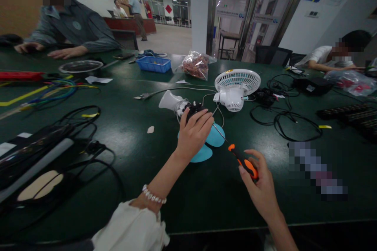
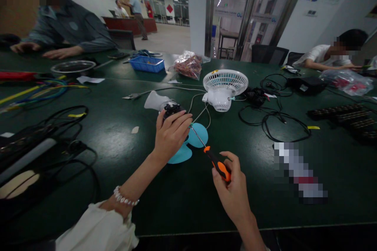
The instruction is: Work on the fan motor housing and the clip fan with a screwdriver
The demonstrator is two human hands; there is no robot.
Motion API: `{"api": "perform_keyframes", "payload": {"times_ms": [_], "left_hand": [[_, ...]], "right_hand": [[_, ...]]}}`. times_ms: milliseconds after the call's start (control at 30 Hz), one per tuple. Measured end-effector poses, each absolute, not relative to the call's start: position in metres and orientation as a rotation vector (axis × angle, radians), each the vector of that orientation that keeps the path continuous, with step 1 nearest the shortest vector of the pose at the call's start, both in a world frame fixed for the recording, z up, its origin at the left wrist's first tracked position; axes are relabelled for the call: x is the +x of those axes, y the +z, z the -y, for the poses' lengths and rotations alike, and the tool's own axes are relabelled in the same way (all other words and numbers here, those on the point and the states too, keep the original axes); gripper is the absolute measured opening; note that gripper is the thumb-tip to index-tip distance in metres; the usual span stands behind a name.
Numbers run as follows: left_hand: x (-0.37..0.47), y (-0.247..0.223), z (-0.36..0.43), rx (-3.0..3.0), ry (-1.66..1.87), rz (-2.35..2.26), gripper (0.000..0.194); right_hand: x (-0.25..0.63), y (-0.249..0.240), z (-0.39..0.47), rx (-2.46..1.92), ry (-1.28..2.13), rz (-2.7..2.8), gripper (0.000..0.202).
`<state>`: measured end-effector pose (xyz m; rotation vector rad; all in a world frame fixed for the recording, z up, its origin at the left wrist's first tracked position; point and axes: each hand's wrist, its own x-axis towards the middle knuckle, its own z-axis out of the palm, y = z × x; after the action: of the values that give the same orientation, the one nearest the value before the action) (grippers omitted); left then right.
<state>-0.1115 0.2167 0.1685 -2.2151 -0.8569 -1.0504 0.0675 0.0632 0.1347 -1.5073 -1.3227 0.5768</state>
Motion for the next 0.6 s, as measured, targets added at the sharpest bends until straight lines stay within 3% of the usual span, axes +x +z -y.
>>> {"api": "perform_keyframes", "payload": {"times_ms": [233, 400, 600], "left_hand": [[-0.1114, 0.1685, -0.2162, -2.217, -1.049, 0.86, 0.024], [-0.1112, 0.1677, -0.2167, -2.215, -1.059, 0.864, 0.023], [-0.1107, 0.1678, -0.2177, -2.196, -1.059, 0.85, 0.022]], "right_hand": [[0.0706, 0.1287, -0.0627, -1.502, 0.604, 1.224, 0.027], [0.0716, 0.1285, -0.0631, -1.499, 0.752, 1.28, 0.032], [0.0709, 0.1331, -0.0636, -1.579, 0.661, 1.305, 0.031]]}}
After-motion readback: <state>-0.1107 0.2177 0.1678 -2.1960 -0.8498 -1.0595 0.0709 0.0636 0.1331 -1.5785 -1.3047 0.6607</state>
